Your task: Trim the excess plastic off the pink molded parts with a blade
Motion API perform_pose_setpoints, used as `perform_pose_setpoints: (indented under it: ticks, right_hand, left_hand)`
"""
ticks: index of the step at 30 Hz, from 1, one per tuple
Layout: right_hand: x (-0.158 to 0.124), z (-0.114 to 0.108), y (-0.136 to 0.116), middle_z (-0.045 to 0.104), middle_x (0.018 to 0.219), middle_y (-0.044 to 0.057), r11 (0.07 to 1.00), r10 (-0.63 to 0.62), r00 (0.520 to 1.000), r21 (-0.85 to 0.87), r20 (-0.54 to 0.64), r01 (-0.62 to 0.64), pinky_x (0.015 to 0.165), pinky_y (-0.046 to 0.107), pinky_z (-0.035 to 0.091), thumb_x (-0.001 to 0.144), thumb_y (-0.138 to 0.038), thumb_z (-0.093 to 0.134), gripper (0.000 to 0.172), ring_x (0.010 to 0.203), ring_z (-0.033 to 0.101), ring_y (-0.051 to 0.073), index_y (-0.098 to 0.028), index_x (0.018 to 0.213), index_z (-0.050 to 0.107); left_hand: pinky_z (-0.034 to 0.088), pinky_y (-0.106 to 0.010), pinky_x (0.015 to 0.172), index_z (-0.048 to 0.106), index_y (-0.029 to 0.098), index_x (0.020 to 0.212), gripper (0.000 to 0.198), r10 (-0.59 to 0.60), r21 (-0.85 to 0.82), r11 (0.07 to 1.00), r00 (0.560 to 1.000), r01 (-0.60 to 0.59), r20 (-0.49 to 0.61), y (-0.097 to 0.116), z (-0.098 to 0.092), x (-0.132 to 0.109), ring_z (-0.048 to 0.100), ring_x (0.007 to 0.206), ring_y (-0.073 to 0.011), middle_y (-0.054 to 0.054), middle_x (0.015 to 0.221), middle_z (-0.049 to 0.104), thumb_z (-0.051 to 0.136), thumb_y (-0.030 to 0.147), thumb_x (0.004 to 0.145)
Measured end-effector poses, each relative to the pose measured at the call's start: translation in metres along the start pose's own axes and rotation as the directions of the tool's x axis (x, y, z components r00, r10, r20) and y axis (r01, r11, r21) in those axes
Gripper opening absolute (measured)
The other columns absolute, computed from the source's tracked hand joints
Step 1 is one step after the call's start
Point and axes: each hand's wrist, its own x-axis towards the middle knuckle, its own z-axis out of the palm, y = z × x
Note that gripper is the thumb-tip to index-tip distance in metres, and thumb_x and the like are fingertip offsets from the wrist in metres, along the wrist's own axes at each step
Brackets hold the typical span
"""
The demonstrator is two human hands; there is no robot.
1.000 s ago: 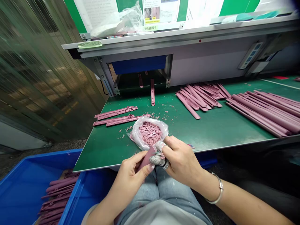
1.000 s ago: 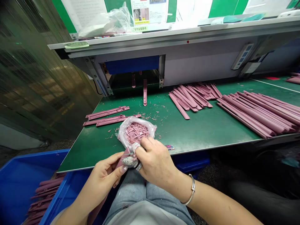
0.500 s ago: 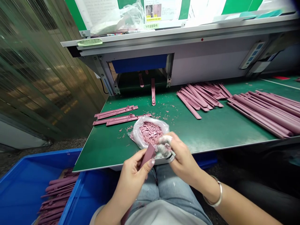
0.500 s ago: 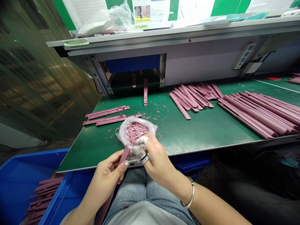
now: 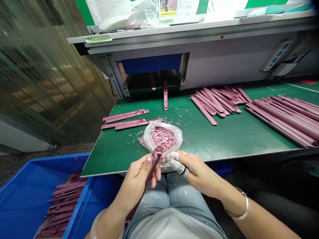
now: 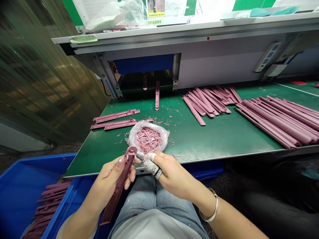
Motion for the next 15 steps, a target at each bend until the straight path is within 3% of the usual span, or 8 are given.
perform_pose_setpoints:
  ticks: [4, 7, 10, 15]
  right_hand:
    - [0.001, 0.001, 0.002, 0.062, 0.094, 0.005, 0.998, -0.010, 0.999, -0.068, -0.042, 0.007, 0.077, 0.028, 0.048, 0.085, -0.001, 0.043, 0.027, 0.087, 0.059, 0.018, -0.020, 0.094, 0.059]
    - [0.001, 0.005, 0.005, 0.061, 0.091, 0.005, 0.989, -0.005, 0.990, -0.148, -0.142, -0.016, 0.072, 0.027, 0.048, 0.078, 0.002, 0.044, 0.028, 0.083, 0.058, 0.018, -0.020, 0.090, 0.058]
    - [0.000, 0.010, 0.006, 0.059, 0.088, 0.005, 0.974, 0.001, 0.971, -0.222, -0.241, -0.056, 0.068, 0.026, 0.047, 0.072, 0.003, 0.043, 0.030, 0.079, 0.058, 0.019, -0.020, 0.088, 0.054]
    - [-0.003, 0.021, 0.010, 0.056, 0.075, 0.003, 0.953, 0.005, 0.952, -0.288, -0.305, -0.097, 0.059, 0.023, 0.042, 0.072, 0.000, 0.042, 0.026, 0.065, 0.054, 0.016, -0.021, 0.085, 0.050]
  left_hand:
    - [0.034, -0.022, 0.048, 0.059, 0.015, 0.085, 0.040, -0.013, 0.052, 0.999, 1.000, 0.014, -0.011, 0.002, 0.000, 0.000, 0.045, 0.049, -0.0089, -0.001, 0.064, 0.058, 0.043, 0.051, 0.092]
    - [0.032, -0.022, 0.046, 0.060, 0.014, 0.090, 0.042, -0.019, 0.048, 0.999, 0.999, 0.021, -0.042, 0.003, 0.002, -0.001, 0.043, 0.048, -0.0091, 0.000, 0.062, 0.056, 0.044, 0.053, 0.091]
    - [0.031, -0.022, 0.046, 0.060, 0.013, 0.093, 0.044, -0.021, 0.023, 0.999, 0.998, 0.022, -0.054, 0.002, 0.006, -0.001, 0.042, 0.046, -0.0089, 0.000, 0.062, 0.054, 0.044, 0.054, 0.091]
    - [0.028, -0.022, 0.043, 0.059, 0.014, 0.095, 0.045, -0.035, -0.085, 0.996, 0.998, 0.031, -0.048, -0.002, 0.011, 0.000, 0.039, 0.042, -0.0080, 0.001, 0.058, 0.053, 0.041, 0.055, 0.092]
